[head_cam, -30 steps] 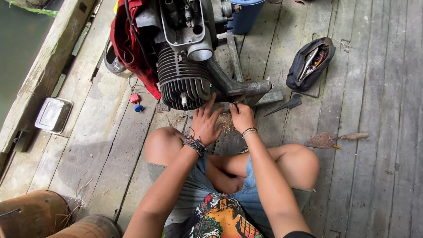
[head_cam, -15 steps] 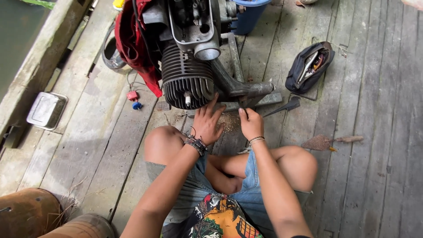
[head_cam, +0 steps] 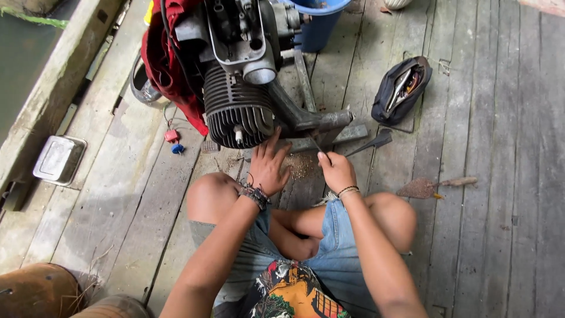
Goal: Filing down a metal edge on a motorcycle engine casing to smooth the surface.
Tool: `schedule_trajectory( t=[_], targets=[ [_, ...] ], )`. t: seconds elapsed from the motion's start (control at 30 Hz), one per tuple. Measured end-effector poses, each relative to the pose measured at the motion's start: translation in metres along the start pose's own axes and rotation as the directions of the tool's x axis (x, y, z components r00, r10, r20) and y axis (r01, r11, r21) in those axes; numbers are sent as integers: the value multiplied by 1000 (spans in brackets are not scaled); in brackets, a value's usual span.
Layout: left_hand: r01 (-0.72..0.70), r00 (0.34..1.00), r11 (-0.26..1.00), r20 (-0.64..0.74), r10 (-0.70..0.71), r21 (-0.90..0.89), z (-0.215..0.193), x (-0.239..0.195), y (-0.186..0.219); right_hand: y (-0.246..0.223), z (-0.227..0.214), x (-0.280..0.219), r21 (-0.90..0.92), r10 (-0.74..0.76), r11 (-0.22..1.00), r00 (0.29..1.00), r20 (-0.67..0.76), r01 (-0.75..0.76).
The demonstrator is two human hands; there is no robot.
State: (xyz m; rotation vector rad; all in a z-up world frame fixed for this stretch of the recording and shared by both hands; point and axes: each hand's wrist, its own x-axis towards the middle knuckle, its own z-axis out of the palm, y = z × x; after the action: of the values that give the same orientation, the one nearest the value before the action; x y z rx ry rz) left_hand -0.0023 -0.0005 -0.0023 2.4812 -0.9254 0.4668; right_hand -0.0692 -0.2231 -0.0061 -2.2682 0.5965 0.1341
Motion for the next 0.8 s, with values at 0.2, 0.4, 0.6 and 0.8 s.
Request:
schedule_trajectory(
  t=[0.2,0.4,0.6,0.8],
  targets=[
    [4,1000,1000,23,-5,21,7,-2,-4,-22,21,5,13,25,1000,1000,17,-25],
    [2,1000,1000,19,-3,17,10,-4,-4,-27,-26,16,-82,-8,996,990,138,19],
    [43,998,999,38,-43,5,10,0,-3,-40,-14,22,-101,-42,994,996,79,50],
    [43,998,999,47,-43,-16,3,-1,-3,-43,-52,27,-144,-101,979,960,261,142]
  ],
)
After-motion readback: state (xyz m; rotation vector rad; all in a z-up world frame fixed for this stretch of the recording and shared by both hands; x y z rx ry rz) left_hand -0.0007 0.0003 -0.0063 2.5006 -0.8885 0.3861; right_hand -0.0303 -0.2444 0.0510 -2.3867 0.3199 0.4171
